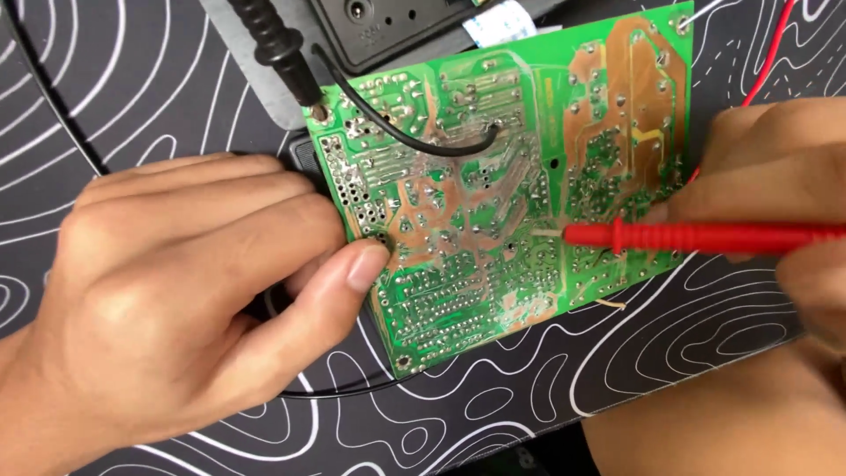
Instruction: Testing various points on a circuit board using a multimeter probe for diagnostics.
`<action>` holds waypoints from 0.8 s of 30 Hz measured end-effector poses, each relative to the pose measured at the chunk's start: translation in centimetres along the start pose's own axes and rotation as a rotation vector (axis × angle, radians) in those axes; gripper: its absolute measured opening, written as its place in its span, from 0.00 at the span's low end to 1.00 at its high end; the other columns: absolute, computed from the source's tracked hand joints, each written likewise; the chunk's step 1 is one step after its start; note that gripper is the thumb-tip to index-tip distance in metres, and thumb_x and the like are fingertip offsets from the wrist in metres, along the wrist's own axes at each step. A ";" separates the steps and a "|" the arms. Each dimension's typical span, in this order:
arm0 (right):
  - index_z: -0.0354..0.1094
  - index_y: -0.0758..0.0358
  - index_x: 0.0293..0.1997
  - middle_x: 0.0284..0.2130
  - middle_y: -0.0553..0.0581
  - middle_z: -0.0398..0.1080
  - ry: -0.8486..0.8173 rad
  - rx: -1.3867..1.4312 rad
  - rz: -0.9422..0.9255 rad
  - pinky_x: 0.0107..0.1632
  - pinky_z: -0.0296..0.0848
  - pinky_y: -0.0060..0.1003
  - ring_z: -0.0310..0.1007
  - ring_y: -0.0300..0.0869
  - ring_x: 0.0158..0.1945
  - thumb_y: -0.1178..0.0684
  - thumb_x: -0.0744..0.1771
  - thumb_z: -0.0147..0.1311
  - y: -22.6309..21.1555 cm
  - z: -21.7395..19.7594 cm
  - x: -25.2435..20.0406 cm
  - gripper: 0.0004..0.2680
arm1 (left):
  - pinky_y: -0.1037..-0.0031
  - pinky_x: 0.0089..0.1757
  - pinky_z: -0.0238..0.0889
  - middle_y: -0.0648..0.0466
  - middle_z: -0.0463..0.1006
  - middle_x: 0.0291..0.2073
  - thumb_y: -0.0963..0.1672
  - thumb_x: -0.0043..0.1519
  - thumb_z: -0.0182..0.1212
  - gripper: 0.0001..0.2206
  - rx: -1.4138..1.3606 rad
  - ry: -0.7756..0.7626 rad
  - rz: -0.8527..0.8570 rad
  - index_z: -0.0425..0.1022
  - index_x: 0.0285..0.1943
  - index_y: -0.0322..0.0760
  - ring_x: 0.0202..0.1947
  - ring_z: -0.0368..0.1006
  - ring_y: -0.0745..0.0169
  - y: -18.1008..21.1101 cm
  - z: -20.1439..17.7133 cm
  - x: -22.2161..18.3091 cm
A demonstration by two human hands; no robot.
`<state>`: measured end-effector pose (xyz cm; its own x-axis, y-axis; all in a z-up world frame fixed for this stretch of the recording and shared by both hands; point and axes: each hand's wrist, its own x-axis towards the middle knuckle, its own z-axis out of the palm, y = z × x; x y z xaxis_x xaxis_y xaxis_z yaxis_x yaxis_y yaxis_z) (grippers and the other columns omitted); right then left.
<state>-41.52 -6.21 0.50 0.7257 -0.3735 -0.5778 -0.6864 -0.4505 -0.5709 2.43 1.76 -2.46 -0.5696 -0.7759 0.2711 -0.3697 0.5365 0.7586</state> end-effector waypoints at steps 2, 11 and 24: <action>0.80 0.61 0.59 0.34 0.55 0.70 0.347 0.019 -0.096 0.37 0.73 0.45 0.73 0.46 0.31 0.52 0.71 0.36 -5.1 0.4 -0.3 0.19 | 0.58 0.29 0.53 0.50 0.59 0.22 0.41 0.78 0.58 0.17 0.001 0.005 -0.002 0.67 0.31 0.33 0.21 0.55 0.47 -0.1 0.0 0.0; 0.84 0.53 0.56 0.27 0.53 0.72 0.259 -0.012 0.027 0.33 0.77 0.43 0.77 0.43 0.26 0.42 0.71 0.33 -2.2 1.8 -2.2 0.22 | 0.58 0.29 0.53 0.50 0.60 0.22 0.41 0.78 0.58 0.17 0.003 -0.004 -0.009 0.67 0.31 0.33 0.22 0.55 0.47 0.2 0.3 -0.8; 0.87 0.48 0.43 0.19 0.52 0.66 0.258 0.002 0.064 0.27 0.68 0.41 0.69 0.42 0.17 0.33 0.72 0.30 -3.2 2.2 -2.8 0.27 | 0.57 0.29 0.53 0.49 0.60 0.22 0.41 0.77 0.58 0.17 0.017 0.003 0.010 0.68 0.31 0.33 0.22 0.55 0.46 0.4 0.2 -0.5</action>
<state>-41.43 -1.95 2.68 0.6687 -0.5957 -0.4450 -0.7311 -0.4177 -0.5395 2.46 2.47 -2.37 -0.5715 -0.7712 0.2803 -0.3763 0.5499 0.7457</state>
